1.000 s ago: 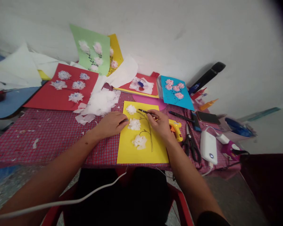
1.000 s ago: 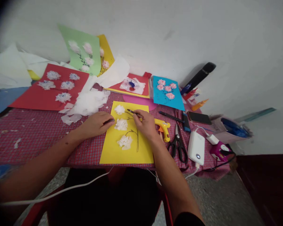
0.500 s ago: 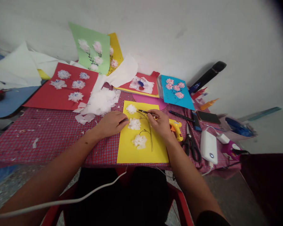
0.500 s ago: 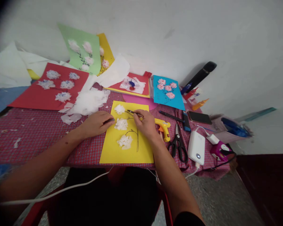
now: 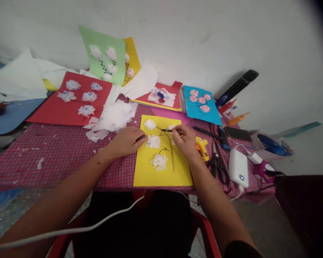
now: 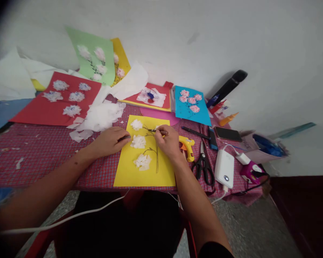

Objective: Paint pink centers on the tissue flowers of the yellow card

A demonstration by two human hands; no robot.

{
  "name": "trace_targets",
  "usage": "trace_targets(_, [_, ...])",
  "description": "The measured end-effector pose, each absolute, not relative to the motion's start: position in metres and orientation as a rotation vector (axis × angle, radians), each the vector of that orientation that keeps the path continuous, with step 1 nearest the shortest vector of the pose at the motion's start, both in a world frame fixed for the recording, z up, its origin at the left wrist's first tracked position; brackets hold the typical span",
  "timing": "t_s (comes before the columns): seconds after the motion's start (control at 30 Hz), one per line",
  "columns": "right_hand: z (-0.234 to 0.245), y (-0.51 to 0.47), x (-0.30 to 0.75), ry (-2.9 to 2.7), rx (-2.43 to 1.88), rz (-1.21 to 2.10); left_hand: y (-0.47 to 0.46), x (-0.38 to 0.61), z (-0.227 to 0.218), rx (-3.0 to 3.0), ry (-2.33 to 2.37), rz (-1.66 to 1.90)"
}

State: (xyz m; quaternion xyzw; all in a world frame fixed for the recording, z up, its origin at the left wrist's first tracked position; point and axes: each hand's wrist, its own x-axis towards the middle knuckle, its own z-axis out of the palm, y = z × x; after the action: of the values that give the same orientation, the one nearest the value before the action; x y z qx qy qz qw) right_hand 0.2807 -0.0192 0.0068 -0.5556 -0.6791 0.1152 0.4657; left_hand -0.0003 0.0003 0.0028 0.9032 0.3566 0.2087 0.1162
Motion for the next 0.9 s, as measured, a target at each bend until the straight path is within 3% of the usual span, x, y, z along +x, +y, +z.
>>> trace_targets(0.9, [-0.01,-0.013,0.284,-1.737,-1.356,0.379,0.0,0.0,0.005,2.635,1.051,0.597])
